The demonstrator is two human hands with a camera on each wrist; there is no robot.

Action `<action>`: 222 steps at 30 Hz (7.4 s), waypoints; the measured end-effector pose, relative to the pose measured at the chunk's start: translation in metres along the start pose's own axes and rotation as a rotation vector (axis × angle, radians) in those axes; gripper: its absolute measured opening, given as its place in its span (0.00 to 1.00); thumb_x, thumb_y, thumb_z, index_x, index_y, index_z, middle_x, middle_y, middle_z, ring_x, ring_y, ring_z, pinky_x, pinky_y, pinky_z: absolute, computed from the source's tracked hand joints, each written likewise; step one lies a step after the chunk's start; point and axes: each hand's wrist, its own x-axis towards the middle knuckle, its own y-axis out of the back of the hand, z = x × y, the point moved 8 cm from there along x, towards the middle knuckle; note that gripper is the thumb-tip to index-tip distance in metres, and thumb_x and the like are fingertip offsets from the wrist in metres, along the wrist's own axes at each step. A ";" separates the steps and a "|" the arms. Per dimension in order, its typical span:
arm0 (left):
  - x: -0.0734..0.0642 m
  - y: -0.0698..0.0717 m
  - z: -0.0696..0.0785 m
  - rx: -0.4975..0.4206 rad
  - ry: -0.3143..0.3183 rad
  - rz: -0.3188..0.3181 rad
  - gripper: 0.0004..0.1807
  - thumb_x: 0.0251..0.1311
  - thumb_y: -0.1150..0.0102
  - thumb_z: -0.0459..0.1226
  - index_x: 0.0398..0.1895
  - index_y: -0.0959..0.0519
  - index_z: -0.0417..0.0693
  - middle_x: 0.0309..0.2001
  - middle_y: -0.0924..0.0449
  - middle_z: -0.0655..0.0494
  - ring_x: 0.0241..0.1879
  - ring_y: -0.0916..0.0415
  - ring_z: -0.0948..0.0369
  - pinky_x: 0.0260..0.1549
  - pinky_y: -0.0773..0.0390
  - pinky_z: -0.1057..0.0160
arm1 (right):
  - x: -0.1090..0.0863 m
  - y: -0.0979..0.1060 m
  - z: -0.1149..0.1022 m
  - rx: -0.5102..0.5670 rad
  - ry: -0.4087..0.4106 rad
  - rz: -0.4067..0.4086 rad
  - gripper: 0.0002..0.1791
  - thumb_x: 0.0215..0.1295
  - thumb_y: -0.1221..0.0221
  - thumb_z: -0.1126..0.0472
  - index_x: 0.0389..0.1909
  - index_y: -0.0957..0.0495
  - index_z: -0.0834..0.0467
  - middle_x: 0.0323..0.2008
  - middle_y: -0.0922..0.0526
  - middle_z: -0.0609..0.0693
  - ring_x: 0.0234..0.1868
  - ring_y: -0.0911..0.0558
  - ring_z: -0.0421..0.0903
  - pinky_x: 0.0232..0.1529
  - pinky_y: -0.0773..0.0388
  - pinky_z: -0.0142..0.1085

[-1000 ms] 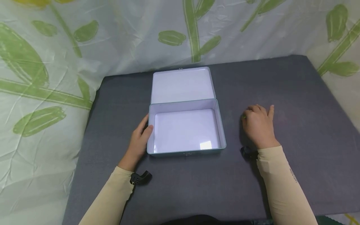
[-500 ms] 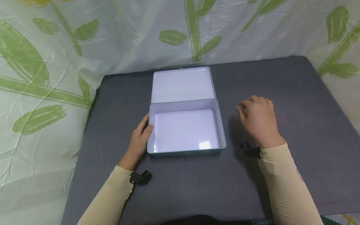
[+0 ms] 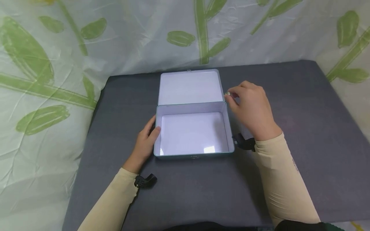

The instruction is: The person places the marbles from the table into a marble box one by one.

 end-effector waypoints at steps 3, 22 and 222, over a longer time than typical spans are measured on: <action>-0.001 -0.001 0.000 -0.010 -0.014 -0.001 0.31 0.70 0.53 0.52 0.75 0.42 0.63 0.72 0.39 0.55 0.70 0.41 0.58 0.66 0.40 0.47 | 0.010 -0.010 -0.015 0.033 0.013 -0.037 0.12 0.64 0.36 0.60 0.42 0.15 0.64 0.34 0.19 0.54 0.32 0.24 0.50 0.34 0.31 0.41; 0.010 -0.027 0.011 0.068 -0.041 -0.033 0.32 0.70 0.56 0.57 0.75 0.42 0.66 0.72 0.38 0.56 0.67 0.34 0.57 0.65 0.36 0.49 | 0.041 -0.064 -0.053 0.117 0.064 -0.146 0.12 0.65 0.36 0.57 0.45 0.14 0.59 0.37 0.19 0.50 0.37 0.22 0.49 0.38 0.26 0.40; 0.009 -0.007 -0.003 0.049 -0.062 -0.045 0.32 0.70 0.54 0.55 0.75 0.40 0.59 0.72 0.37 0.55 0.70 0.39 0.58 0.67 0.40 0.51 | -0.051 -0.031 0.129 -0.015 -0.373 -0.336 0.20 0.70 0.44 0.49 0.50 0.18 0.61 0.34 0.14 0.59 0.20 0.25 0.48 0.20 0.32 0.42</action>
